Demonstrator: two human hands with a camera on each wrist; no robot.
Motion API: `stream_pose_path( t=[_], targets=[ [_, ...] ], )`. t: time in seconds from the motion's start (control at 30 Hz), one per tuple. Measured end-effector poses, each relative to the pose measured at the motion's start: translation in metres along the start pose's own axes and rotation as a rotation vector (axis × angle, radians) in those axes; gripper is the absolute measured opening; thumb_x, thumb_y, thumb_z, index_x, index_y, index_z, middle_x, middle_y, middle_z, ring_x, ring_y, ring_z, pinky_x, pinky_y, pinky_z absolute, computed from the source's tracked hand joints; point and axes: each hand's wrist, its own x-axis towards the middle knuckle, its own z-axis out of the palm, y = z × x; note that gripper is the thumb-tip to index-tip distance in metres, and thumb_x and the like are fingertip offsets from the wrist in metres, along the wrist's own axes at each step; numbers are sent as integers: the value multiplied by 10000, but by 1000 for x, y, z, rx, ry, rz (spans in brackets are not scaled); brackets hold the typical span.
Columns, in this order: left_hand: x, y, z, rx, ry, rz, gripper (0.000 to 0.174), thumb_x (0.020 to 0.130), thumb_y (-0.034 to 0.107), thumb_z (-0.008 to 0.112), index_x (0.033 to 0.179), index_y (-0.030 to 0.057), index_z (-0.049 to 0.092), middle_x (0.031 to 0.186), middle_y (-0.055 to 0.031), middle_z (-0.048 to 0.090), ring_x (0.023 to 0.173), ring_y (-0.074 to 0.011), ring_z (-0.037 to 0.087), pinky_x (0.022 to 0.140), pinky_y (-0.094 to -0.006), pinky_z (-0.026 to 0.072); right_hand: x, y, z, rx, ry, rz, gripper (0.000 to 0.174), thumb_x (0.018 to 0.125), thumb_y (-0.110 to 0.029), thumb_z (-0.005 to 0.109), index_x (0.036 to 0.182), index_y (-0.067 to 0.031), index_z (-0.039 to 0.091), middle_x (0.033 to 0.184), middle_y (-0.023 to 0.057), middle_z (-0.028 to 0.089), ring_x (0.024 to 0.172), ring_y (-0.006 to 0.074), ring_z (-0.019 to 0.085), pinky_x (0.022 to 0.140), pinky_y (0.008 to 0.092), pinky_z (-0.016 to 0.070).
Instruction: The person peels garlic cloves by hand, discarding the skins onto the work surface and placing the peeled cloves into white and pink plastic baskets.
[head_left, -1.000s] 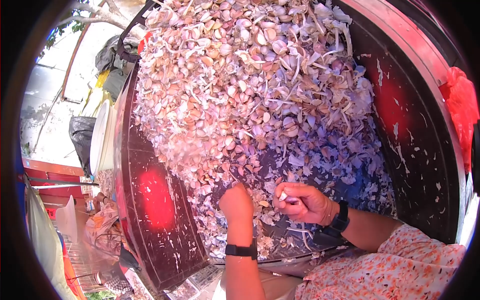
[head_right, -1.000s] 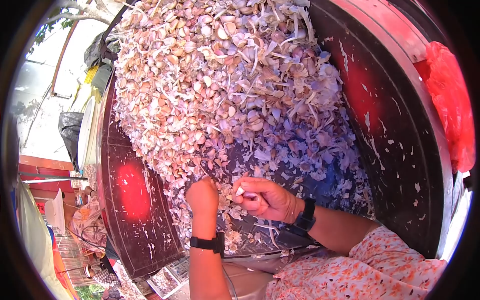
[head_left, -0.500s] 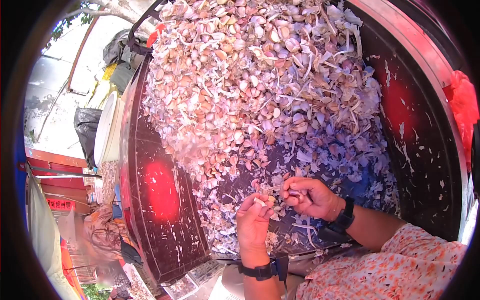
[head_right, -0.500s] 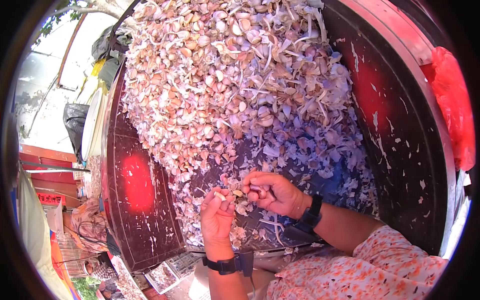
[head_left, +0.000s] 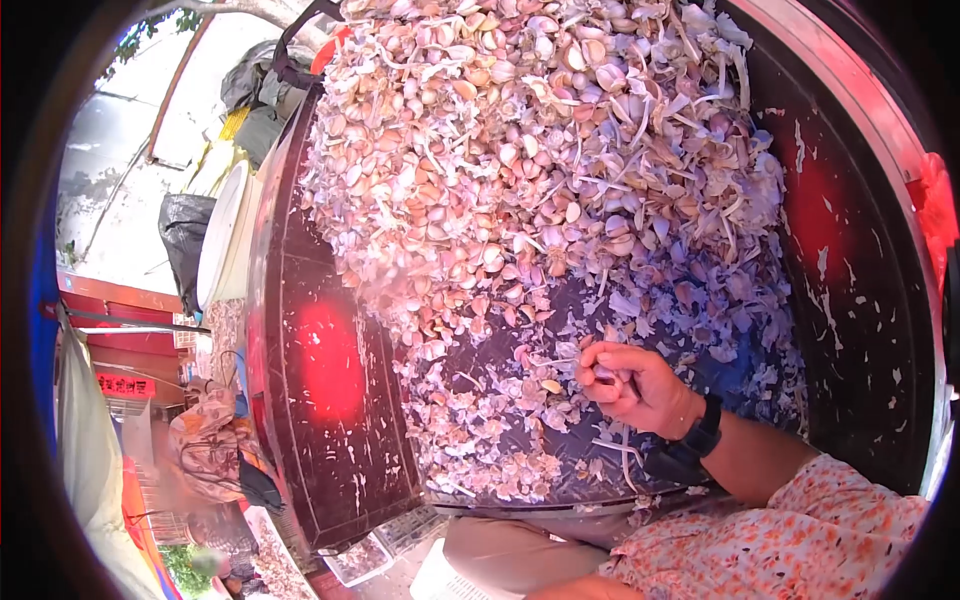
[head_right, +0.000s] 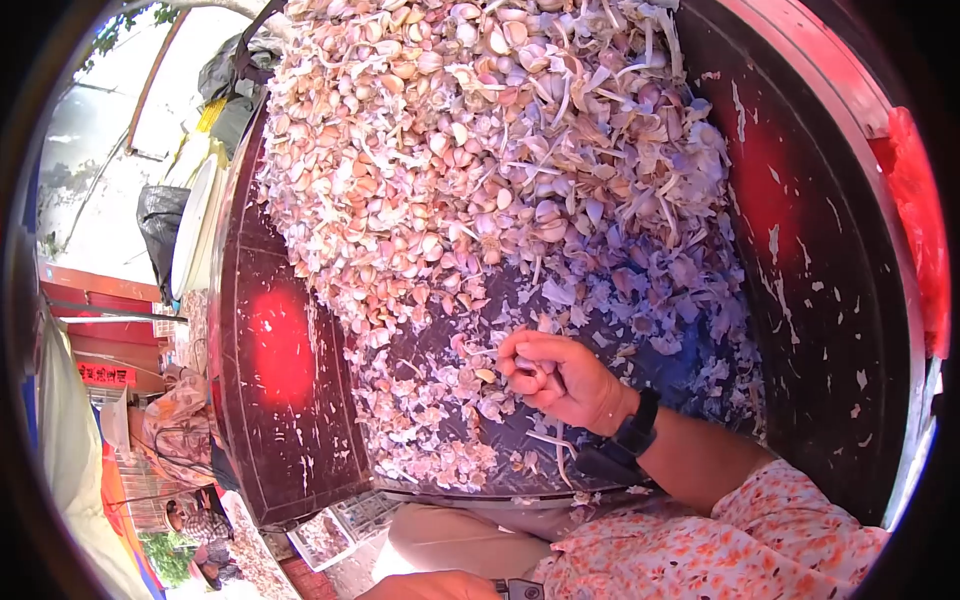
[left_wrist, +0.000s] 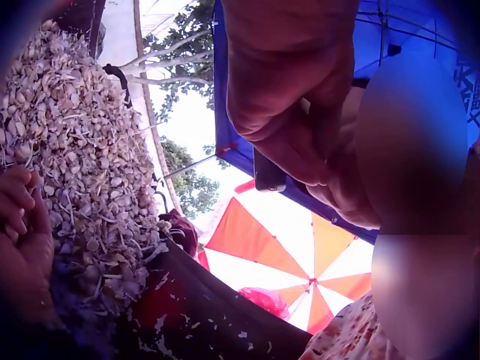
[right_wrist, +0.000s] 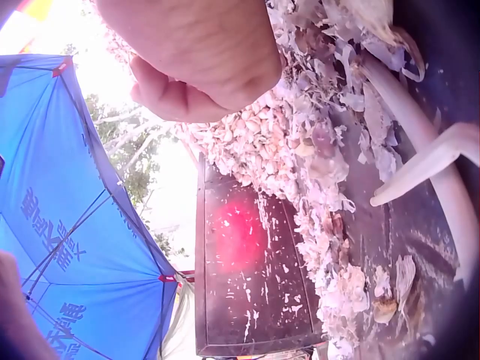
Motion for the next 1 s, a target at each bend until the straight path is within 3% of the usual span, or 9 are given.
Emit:
stream_pose_path(
  t=[0.23, 0.3, 0.53, 0.6, 0.7, 0.77, 0.83, 0.93, 1.0],
  targets=[
    [-5, -4, 15, 304, 128, 144, 242, 893, -14, 458, 1068, -173, 511, 1036, -373, 543, 915, -414, 611, 788, -458, 507, -1, -1, 0, -24, -7, -25, 163, 855, -118, 512, 960, 3, 539, 853, 87, 502, 606, 102, 460, 414, 175, 388],
    [6, 4, -16, 564, -393, 283, 232, 886, -19, 461, 1050, -170, 521, 1024, -372, 550, 917, -413, 614, 790, -455, 508, -1, -2, 5, -39, -4, -26, 152, 868, -132, 516, 943, -1, 535, 846, 70, 519, 616, 80, 459, 425, 151, 371],
    [-1, 10, -8, 474, -330, 231, 228, 882, -11, 474, 1037, -169, 528, 1015, -376, 551, 921, -422, 611, 786, -451, 510, -1, -1, 4, -47, 14, -24, 170, 855, -121, 510, 960, 8, 543, 851, 92, 507, 602, 102, 455, 426, 171, 384],
    [-9, 14, 19, 296, 238, -12, 201, 862, -45, 497, 1022, -161, 531, 1019, -354, 563, 929, -421, 608, 780, -450, 510, -1, 0, 1, -59, -2, -20, 189, 856, -135, 509, 975, 7, 545, 857, 108, 527, 611, 112, 473, 425, 177, 384],
    [-26, 5, -9, 547, 116, -13, 174, 833, -61, 542, 990, -136, 548, 980, -314, 596, 880, -384, 635, 753, -429, 520, -3, 1, 7, -174, -7, -25, 228, 863, -169, 510, 1008, 2, 555, 878, 133, 557, 635, 136, 511, 424, 193, 392],
    [-6, 15, 2, 1071, 568, -842, 229, 786, 39, 625, 1001, -37, 603, 913, -152, 661, 814, -217, 663, 704, -305, 518, -4, 4, 21, -165, 132, 19, 258, 884, -198, 501, 1031, 7, 556, 877, 111, 586, 614, 127, 546, 443, 187, 404],
    [-29, -11, -28, 1345, 874, -921, 304, 793, 67, 652, 1076, -30, 595, 950, -137, 668, 875, -187, 651, 768, -283, 484, -3, 6, 19, -154, 119, 22, 263, 884, -214, 507, 1022, 2, 566, 879, 114, 591, 633, 132, 559, 448, 189, 407],
    [-104, -5, -103, 1684, 1206, -908, 310, 851, 135, 578, 1106, -40, 569, 1056, -193, 618, 913, -315, 626, 794, -352, 488, -1, 6, 3, -86, 58, 37, 246, 875, -225, 519, 964, -5, 582, 861, 113, 589, 656, 140, 569, 452, 191, 408],
    [-149, 10, -149, 1984, 1093, -1011, 321, 870, 138, 528, 1141, -32, 551, 1095, -212, 597, 1002, -320, 591, 875, -369, 454, 0, 5, -3, -33, -47, 26, 208, 866, -191, 522, 932, 0, 572, 860, 111, 579, 677, 143, 572, 444, 197, 408]
  ],
)
